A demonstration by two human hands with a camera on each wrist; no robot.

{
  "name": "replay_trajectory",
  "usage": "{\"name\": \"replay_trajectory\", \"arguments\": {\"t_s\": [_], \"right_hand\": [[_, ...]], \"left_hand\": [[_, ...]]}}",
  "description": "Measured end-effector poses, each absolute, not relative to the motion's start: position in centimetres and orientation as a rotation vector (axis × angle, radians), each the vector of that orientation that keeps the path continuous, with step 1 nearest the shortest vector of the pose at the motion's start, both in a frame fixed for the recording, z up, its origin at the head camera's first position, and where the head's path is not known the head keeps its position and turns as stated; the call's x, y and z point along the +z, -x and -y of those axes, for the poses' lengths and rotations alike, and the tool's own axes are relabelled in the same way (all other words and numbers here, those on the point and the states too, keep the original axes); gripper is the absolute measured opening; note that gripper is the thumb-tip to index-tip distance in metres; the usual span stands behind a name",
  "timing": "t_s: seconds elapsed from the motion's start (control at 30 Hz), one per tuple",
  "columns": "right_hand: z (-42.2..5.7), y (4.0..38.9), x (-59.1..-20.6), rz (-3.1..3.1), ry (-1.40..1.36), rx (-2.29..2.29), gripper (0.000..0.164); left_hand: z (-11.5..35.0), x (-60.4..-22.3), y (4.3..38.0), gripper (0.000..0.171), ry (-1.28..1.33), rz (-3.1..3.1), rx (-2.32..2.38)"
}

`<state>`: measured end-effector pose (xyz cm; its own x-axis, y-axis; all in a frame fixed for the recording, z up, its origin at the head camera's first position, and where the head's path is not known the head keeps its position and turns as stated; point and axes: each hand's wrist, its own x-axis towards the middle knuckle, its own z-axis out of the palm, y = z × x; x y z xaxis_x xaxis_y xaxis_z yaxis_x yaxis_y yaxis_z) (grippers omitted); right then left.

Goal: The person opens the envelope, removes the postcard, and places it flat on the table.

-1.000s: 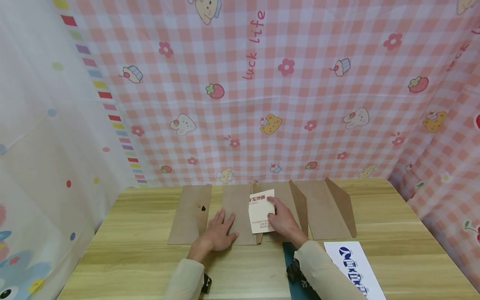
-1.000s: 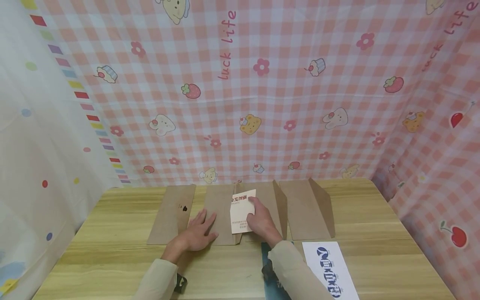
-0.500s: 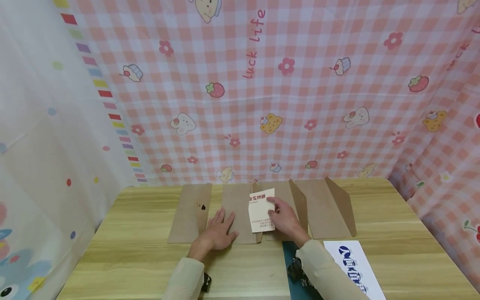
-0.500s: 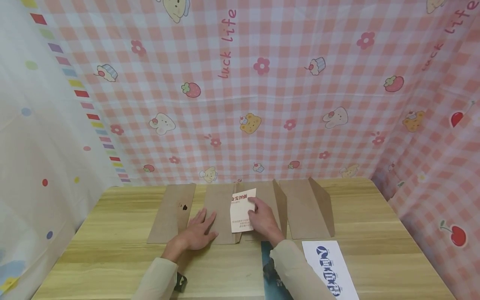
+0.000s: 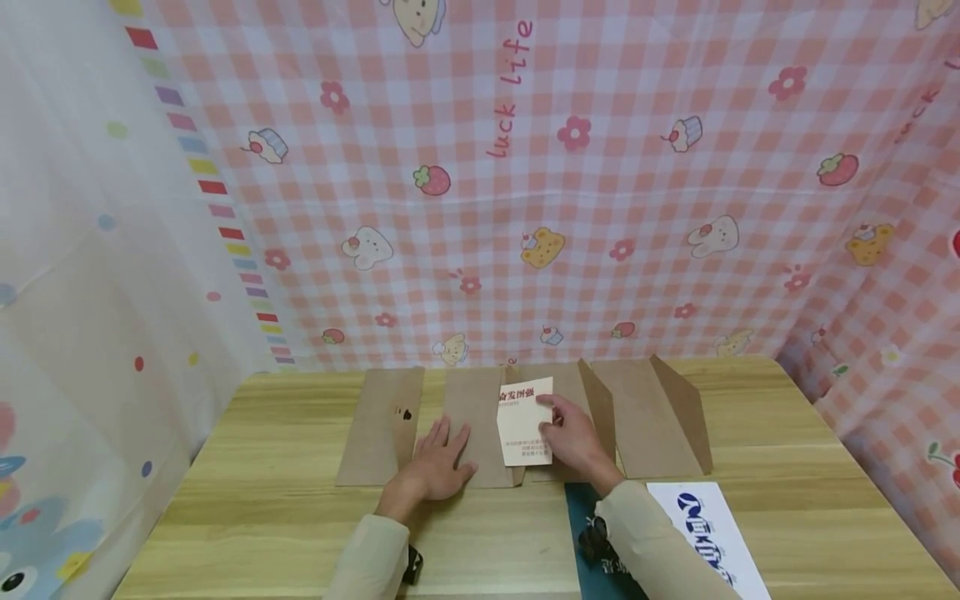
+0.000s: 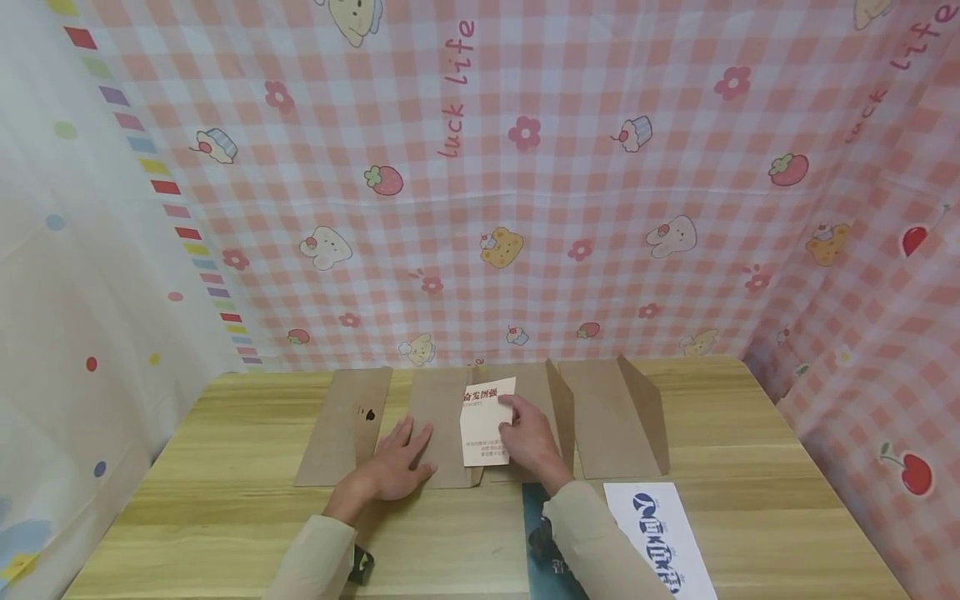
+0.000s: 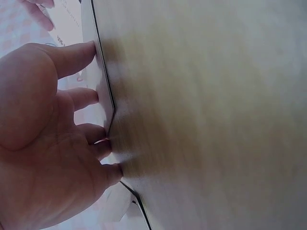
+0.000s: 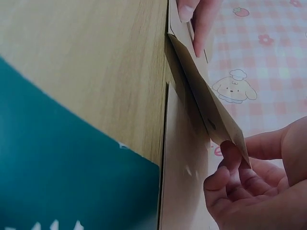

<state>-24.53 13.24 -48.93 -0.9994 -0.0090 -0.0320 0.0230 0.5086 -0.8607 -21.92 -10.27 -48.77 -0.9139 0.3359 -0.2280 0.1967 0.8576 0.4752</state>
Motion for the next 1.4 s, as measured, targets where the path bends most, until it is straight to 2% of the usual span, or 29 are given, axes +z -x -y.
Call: {"name": "replay_trajectory", "arguments": {"t_s": [1.4], "right_hand": [[-14.1,24.1,-47.9,-2.714,-0.018,-1.543,0.046]], "left_hand": [[10.0,-48.6,22.5,0.064,-0.394,-2.737,0.566]]}}
